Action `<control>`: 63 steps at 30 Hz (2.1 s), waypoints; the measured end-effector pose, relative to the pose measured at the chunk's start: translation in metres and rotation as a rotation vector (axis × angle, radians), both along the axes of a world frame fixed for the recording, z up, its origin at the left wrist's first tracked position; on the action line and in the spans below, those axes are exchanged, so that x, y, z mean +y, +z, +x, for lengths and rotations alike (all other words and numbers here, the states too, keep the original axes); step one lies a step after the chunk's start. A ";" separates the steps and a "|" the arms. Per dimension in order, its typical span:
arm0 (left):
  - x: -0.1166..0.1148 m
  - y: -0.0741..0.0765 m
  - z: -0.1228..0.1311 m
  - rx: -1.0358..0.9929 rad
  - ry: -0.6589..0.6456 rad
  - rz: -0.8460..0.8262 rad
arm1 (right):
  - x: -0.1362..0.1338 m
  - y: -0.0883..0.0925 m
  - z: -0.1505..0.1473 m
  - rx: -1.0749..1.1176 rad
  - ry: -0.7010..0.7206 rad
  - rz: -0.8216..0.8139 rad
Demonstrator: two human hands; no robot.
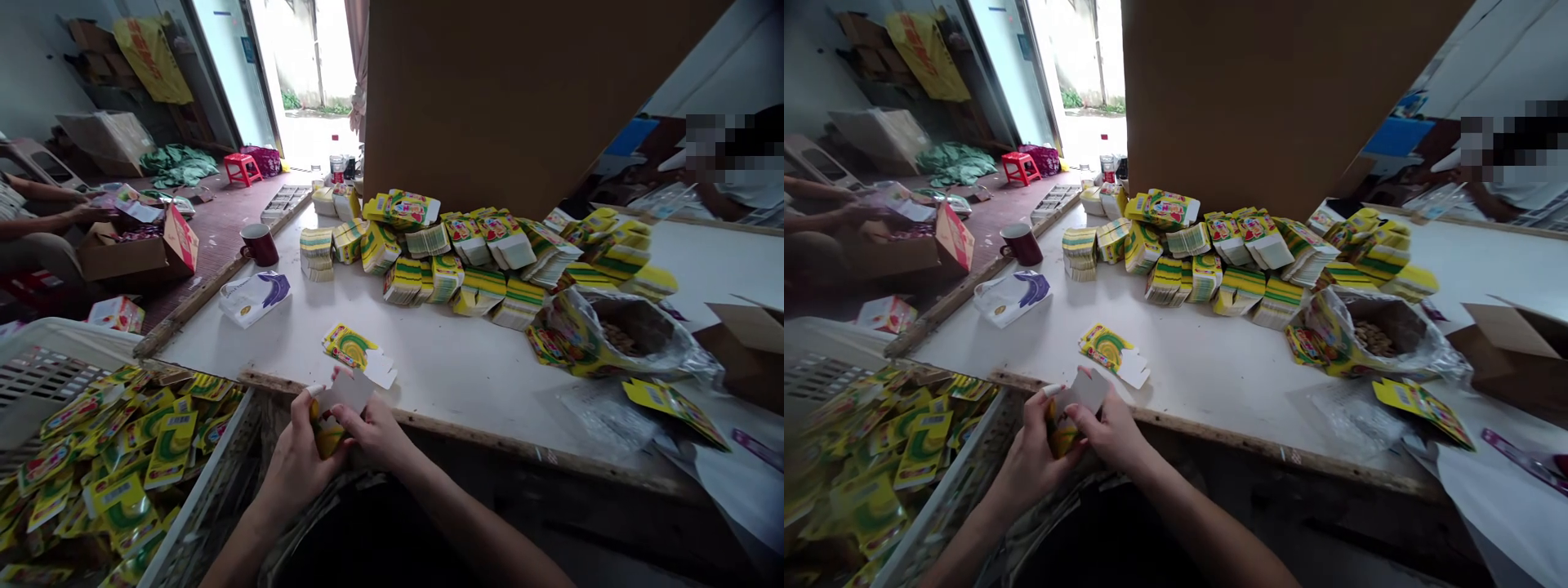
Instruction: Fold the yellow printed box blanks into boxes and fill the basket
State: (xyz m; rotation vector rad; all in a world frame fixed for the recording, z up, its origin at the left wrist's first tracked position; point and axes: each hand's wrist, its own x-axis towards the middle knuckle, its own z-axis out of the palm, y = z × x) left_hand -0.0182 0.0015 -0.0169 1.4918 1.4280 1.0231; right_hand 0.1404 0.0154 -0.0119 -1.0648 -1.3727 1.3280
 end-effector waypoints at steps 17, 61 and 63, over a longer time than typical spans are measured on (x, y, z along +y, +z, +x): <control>0.003 -0.006 0.001 -0.030 0.036 0.057 | -0.005 0.001 0.002 -0.372 0.079 0.327; 0.021 0.001 -0.016 -0.975 0.395 -0.454 | 0.076 -0.028 0.018 -0.999 -0.253 -0.059; 0.018 -0.003 -0.011 -0.922 0.306 -0.520 | 0.076 -0.030 0.018 -0.961 -0.251 -0.048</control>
